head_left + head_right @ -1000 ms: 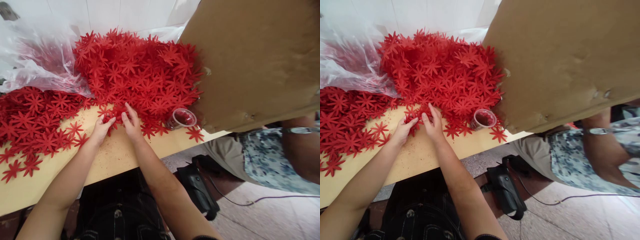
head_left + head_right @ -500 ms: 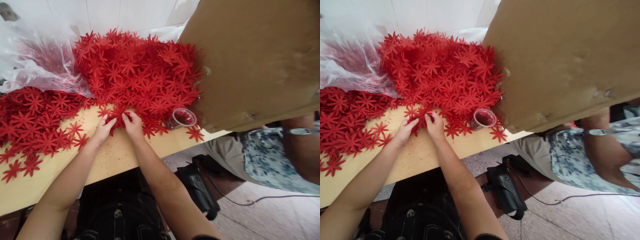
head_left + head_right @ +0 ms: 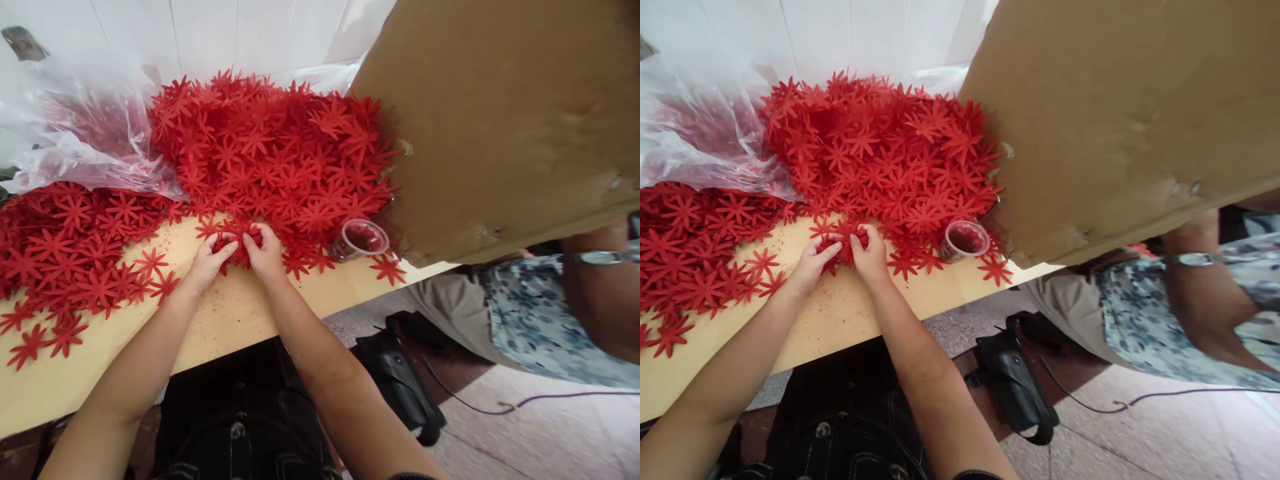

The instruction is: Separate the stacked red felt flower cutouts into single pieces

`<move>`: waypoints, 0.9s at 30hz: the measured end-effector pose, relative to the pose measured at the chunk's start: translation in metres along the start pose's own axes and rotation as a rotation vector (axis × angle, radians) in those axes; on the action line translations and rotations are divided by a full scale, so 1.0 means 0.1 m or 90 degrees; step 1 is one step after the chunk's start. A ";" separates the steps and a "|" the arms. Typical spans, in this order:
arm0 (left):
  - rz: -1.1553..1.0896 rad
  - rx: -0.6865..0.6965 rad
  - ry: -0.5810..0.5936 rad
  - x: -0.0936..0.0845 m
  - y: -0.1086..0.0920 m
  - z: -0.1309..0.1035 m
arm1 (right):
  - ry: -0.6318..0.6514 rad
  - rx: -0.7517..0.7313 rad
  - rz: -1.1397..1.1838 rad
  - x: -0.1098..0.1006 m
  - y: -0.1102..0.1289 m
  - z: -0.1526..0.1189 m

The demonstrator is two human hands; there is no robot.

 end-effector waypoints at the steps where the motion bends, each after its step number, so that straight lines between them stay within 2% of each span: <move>1: 0.008 0.008 -0.006 0.00 0.01 0.01 | 0.002 0.008 0.002 0.01 -0.01 0.01; 5: 0.031 0.041 -0.030 0.01 0.02 0.02 | -0.001 -0.016 -0.041 -0.02 -0.03 0.01; 8: 0.041 0.029 -0.021 0.00 0.01 0.01 | -0.035 -0.045 -0.086 -0.06 0.00 0.00; 11: 0.041 0.013 -0.007 0.00 0.00 -0.01 | -0.052 -0.053 -0.042 -0.06 0.00 0.00; 15: 0.040 0.014 -0.005 0.01 0.01 -0.01 | -0.026 -0.044 0.066 -0.02 -0.04 0.03; 18: 0.042 0.022 -0.012 0.01 0.02 0.00 | -0.028 -0.036 0.087 -0.01 -0.07 0.05; 27: 0.049 0.020 -0.003 0.02 0.02 -0.01 | 0.007 -0.013 -0.001 -0.01 -0.06 0.02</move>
Point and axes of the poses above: each hand's wrist, its own z-axis towards the middle knuckle, its own x-axis out of the palm, y = z × x, the point moved 2 cm from there along z, towards the middle knuckle, and after that the axes turned 11 degrees about -y, right-handed, at the moved point
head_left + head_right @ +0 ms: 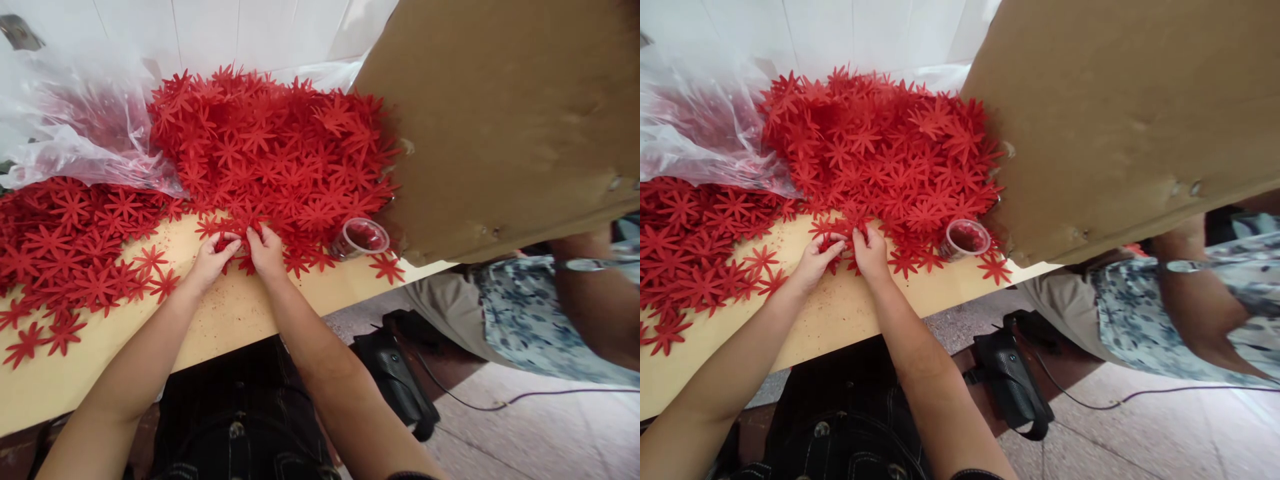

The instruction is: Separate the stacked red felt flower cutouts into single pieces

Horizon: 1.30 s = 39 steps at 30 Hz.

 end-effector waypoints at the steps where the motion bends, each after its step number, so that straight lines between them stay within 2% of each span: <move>1: -0.002 -0.003 -0.003 0.00 0.00 0.00 | 0.000 0.012 -0.008 0.00 0.00 0.00; 5: -0.016 0.008 -0.002 0.01 -0.02 0.00 | 0.023 0.029 -0.016 0.00 0.02 -0.01; 12: -0.086 0.016 -0.016 0.03 -0.01 0.02 | 0.056 -0.068 -0.120 0.00 0.08 -0.06; 16: -0.179 0.010 -0.091 -0.01 0.02 0.08 | 0.155 -0.088 -0.027 0.08 0.06 -0.10; 18: -0.209 0.008 -0.115 -0.03 0.03 0.11 | 0.180 -0.062 0.022 0.11 0.05 -0.12; 22: -0.170 0.022 -0.095 -0.02 0.05 0.12 | 0.143 0.007 0.093 0.11 0.06 -0.12; 25: -0.092 0.053 -0.082 0.03 0.07 0.11 | 0.130 0.028 0.073 0.08 0.06 -0.07; 27: -0.042 0.074 -0.081 0.06 0.07 0.10 | 0.093 0.038 0.050 0.06 0.03 -0.04; 34: 0.035 0.118 -0.027 0.09 -0.02 0.02 | -0.032 -0.008 -0.053 -0.04 0.00 0.01; 37: 0.095 0.135 -0.001 0.09 0.00 -0.02 | -0.085 0.017 0.006 -0.06 0.02 0.04; 39: 0.156 0.153 0.026 0.10 0.04 -0.05 | -0.089 0.048 0.067 -0.05 0.02 0.07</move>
Point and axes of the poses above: each hand's wrist, its own z-axis towards the middle knuckle, its own x-axis out of the palm, y = z × x, the point moved 2 cm from there along z, towards the middle knuckle, and after that the axes turned 11 degrees about -y, right-handed, at the moved point
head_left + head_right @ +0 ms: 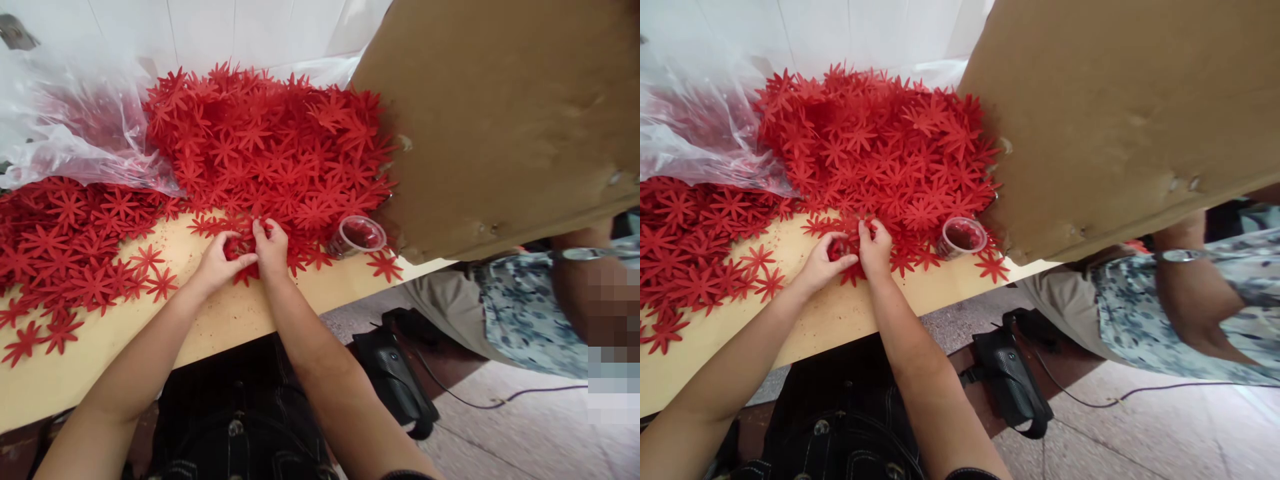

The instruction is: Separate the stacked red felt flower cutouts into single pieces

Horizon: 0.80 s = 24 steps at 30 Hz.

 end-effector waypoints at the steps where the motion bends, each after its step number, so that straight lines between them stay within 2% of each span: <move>1: 0.024 0.011 0.012 0.01 0.02 -0.01 | 0.006 0.020 0.022 0.01 0.00 0.01; 4: 0.063 0.038 0.022 0.04 0.10 -0.03 | 0.002 0.061 0.059 0.02 -0.01 0.02; 8: 0.095 0.080 0.012 0.03 0.15 -0.01 | 0.006 0.046 0.059 0.00 0.01 -0.01; 12: 0.254 0.155 0.051 -0.01 0.06 -0.02 | 0.004 0.043 0.014 -0.01 0.00 -0.01; 16: 0.382 0.200 0.115 -0.04 -0.05 -0.07 | -0.018 -0.010 -0.018 -0.03 -0.01 0.02; 20: 0.366 0.194 0.120 -0.05 -0.03 -0.07 | -0.009 -0.010 0.013 -0.04 -0.02 0.04; 24: 0.255 0.132 0.055 -0.08 0.08 0.00 | -0.003 0.048 0.060 -0.03 -0.02 0.04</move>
Point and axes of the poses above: each hand's wrist, its own z-axis towards the middle knuckle, its own x-axis out of the palm, y = z × x, the point moved 2 cm from there along z, towards the middle knuckle, and after that the axes turned 11 degrees about -y, right-handed, at the moved point
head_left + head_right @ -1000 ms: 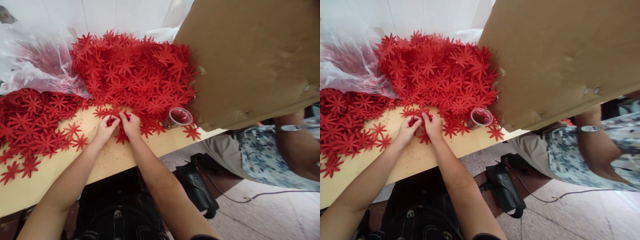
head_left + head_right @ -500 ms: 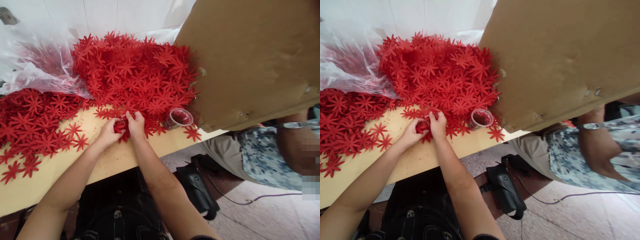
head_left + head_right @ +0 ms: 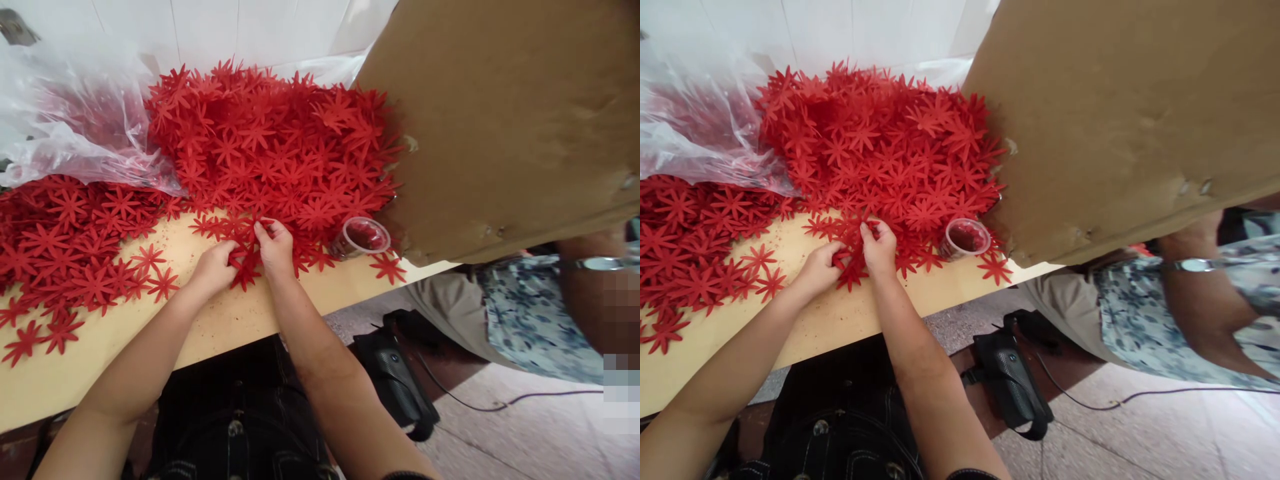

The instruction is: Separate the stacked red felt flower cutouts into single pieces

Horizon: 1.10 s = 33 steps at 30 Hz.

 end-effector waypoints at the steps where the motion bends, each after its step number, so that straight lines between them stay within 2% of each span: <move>1: -0.042 -0.028 -0.025 0.00 0.04 0.02 | 0.009 0.009 -0.009 0.01 -0.01 0.00; 3: -0.122 -0.079 -0.079 -0.01 0.09 0.07 | 0.020 0.012 -0.042 0.02 -0.02 -0.01; 7: -0.260 -0.157 -0.155 -0.06 0.11 0.15 | -0.008 0.014 -0.057 0.02 -0.03 -0.02; 11: -0.344 -0.228 -0.163 -0.10 0.09 0.18 | -0.006 -0.002 -0.015 0.03 0.00 -0.04; 14: -0.373 -0.228 -0.138 -0.10 0.07 0.18 | 0.039 -0.013 -0.011 0.05 0.01 -0.04; 17: -0.369 -0.219 -0.165 -0.11 0.06 0.17 | 0.075 0.013 -0.029 0.06 -0.01 -0.04; 23: -0.375 -0.209 -0.199 -0.13 0.03 0.15 | 0.040 0.039 -0.151 0.03 0.00 -0.07; 25: -0.390 -0.204 -0.189 -0.12 0.01 0.15 | 0.044 0.028 -0.151 0.03 0.01 -0.09; 30: -0.433 -0.205 -0.141 -0.08 -0.01 0.12 | 0.121 -0.038 -0.118 0.08 0.00 -0.09; 33: -0.432 -0.218 -0.146 -0.06 -0.01 0.11 | 0.089 -0.038 -0.126 0.07 -0.03 -0.07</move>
Point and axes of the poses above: each hand's wrist, its own z-axis towards the middle knuckle, its own x-axis out of the palm, y = z × x, the point moved 2 cm from there along z, towards the middle knuckle, and after that the axes turned 11 degrees about -y, right-handed, at the moved point
